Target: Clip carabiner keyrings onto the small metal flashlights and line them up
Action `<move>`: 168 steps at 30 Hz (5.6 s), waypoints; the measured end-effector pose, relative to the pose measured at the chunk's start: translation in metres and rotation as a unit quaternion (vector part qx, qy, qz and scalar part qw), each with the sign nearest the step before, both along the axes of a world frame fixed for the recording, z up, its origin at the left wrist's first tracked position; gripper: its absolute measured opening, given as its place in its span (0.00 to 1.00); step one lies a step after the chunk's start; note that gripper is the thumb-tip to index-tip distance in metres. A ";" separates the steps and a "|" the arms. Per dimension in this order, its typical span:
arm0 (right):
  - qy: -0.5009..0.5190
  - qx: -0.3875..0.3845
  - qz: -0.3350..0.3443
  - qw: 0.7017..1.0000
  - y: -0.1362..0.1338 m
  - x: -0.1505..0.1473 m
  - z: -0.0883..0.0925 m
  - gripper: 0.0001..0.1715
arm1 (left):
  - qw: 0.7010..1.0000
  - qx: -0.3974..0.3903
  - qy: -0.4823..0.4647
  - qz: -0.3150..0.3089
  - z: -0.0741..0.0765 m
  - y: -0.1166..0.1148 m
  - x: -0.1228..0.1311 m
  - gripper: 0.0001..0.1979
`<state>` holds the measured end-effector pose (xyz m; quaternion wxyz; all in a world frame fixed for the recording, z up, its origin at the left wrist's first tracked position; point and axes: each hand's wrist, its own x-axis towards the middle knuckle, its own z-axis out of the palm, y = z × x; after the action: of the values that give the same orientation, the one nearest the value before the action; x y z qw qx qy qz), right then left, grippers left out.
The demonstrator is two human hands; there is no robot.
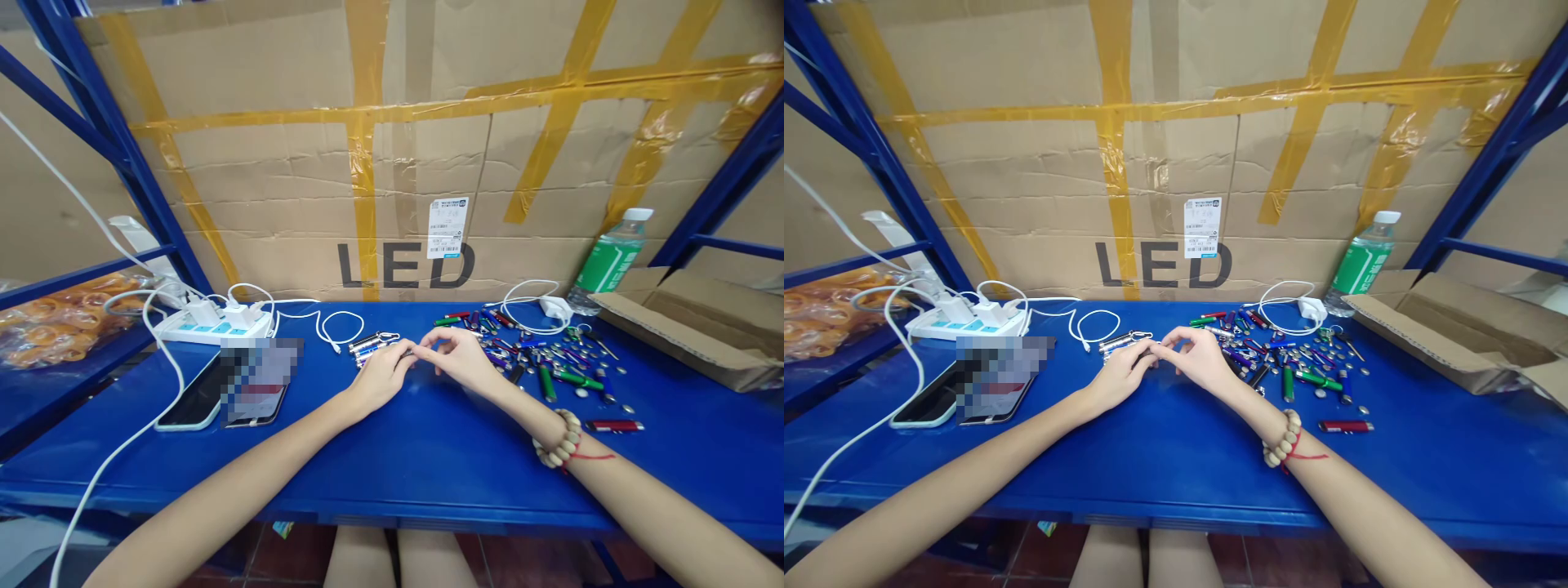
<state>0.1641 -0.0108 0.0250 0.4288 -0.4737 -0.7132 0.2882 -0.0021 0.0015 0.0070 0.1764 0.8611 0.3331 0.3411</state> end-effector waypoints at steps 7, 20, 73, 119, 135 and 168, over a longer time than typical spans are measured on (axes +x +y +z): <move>0.035 0.080 0.075 0.993 0.004 0.010 0.003 0.20 | 0.999 -0.017 0.037 0.036 0.009 -0.007 0.000 0.13; 0.000 0.071 0.114 0.991 0.006 0.018 0.006 0.21 | 0.997 -0.060 0.034 -0.029 0.007 -0.004 0.002 0.11; -0.024 -0.189 0.236 0.953 0.001 0.016 0.001 0.24 | 0.994 0.076 0.055 -0.055 -0.002 -0.003 -0.007 0.07; 0.008 -0.181 0.008 0.983 -0.001 0.007 -0.002 0.21 | 0.998 0.055 0.015 -0.007 -0.007 -0.003 -0.006 0.03; 0.097 -0.268 0.000 0.959 0.000 0.006 -0.003 0.25 | 0.989 0.144 0.028 -0.011 -0.007 0.002 -0.009 0.14; -0.142 0.138 0.040 0.979 0.010 0.019 -0.007 0.18 | 0.994 0.009 0.106 -0.015 -0.002 0.000 -0.009 0.11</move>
<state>0.1829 -0.0012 0.0175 0.3730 -0.4173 -0.8178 0.1337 -0.0116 0.0015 0.0050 0.1374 0.8987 0.3344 0.2481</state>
